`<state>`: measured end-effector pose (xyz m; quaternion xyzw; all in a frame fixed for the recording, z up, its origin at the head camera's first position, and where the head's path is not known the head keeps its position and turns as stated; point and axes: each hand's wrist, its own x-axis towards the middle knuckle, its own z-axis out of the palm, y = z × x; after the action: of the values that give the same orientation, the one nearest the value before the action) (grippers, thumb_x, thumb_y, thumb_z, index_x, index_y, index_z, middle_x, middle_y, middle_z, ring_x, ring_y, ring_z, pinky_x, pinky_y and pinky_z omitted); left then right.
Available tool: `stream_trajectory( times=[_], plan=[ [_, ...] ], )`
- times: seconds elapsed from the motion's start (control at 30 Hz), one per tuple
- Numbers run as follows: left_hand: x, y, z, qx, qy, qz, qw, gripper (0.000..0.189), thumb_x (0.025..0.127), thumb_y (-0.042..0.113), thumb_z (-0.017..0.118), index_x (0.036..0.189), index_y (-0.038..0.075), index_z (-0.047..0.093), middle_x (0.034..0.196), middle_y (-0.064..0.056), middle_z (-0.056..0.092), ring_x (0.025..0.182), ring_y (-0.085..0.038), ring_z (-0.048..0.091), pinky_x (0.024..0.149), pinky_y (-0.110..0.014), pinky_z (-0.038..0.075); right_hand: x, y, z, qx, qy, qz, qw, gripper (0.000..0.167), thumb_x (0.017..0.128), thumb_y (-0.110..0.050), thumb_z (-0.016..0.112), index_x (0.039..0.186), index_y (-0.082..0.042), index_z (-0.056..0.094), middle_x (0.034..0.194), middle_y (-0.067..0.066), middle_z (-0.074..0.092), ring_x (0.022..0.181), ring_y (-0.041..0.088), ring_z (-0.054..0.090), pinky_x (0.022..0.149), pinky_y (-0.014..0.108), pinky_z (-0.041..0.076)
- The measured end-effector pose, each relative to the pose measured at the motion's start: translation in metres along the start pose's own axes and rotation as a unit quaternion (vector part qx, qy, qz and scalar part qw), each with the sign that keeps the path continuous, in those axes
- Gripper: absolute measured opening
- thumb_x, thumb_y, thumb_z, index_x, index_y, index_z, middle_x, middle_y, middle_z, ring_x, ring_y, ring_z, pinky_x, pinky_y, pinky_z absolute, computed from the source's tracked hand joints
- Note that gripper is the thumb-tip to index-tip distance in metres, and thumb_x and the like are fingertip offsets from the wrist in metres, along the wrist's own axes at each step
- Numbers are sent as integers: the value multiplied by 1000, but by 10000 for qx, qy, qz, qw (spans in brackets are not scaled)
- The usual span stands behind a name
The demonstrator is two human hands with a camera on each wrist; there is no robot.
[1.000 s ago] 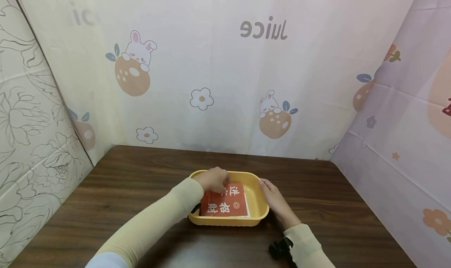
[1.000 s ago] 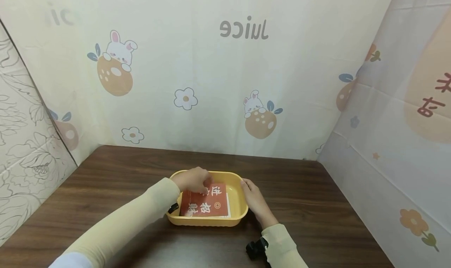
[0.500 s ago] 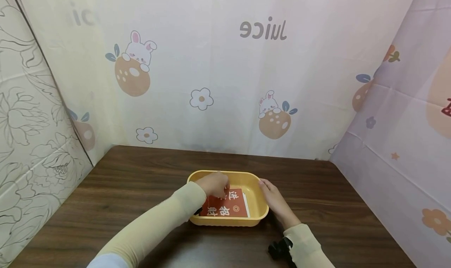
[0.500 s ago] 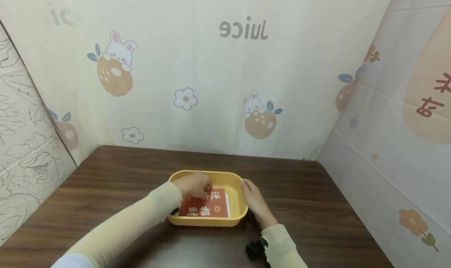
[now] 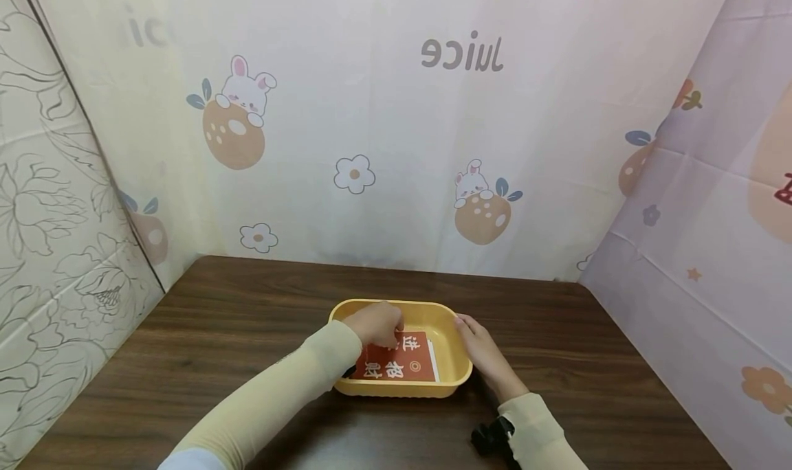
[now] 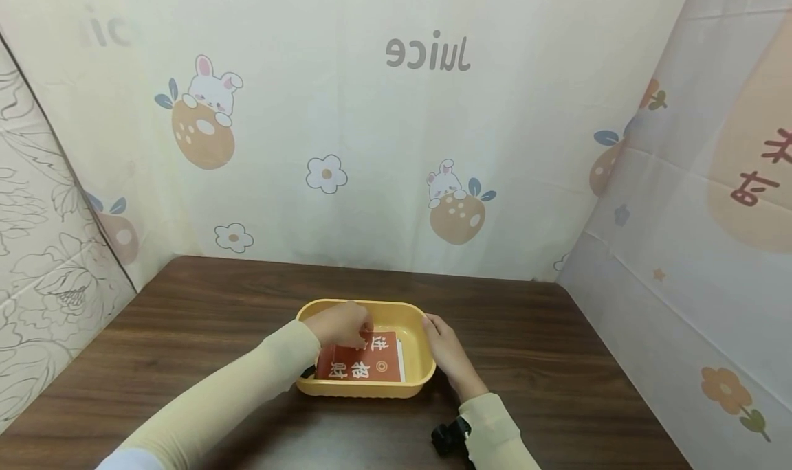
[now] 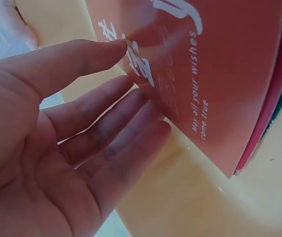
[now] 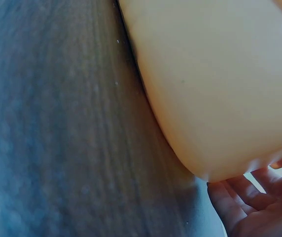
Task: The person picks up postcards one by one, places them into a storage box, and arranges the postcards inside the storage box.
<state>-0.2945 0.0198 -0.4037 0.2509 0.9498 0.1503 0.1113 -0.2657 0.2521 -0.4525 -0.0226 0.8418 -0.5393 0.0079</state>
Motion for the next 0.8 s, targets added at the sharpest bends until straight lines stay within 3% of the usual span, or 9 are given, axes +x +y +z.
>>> stream_trajectory(
  times=[0.2, 0.43, 0.6, 0.8],
  plan=[
    [-1, -3, -8, -180, 124, 20, 9998, 27, 86, 12, 79, 113, 8, 75, 103, -3, 71, 83, -12, 62, 78, -29, 56, 1, 1, 0, -53, 0, 36, 10000, 50, 110, -33, 38, 145, 1, 46, 135, 22, 56, 109, 28, 61, 89, 41, 52],
    [-7, -5, -25, 19, 329, 291, 9990, 33, 87, 21, 78, 117, 8, 74, 111, -4, 71, 100, -17, 64, 87, -35, 54, 2, 1, 0, -16, 7, -6, 10000, 50, 110, -33, 39, 145, 2, 47, 134, 23, 57, 109, 28, 61, 89, 40, 51],
    [-15, -5, -39, -261, 321, 437, 9982, 36, 91, 26, 74, 122, 7, 71, 118, -5, 69, 110, -21, 63, 91, -38, 53, 2, 1, -1, -24, -15, 14, 10000, 51, 110, -34, 39, 145, 2, 46, 135, 23, 56, 110, 28, 61, 90, 41, 51],
    [-30, -12, -55, -495, 737, 513, 9947, 34, 94, 24, 71, 122, 5, 70, 120, -7, 68, 112, -24, 63, 93, -41, 52, 2, 2, 0, -4, -11, 33, 10000, 52, 109, -35, 39, 145, 3, 45, 134, 24, 56, 110, 29, 61, 90, 41, 52]
  ],
)
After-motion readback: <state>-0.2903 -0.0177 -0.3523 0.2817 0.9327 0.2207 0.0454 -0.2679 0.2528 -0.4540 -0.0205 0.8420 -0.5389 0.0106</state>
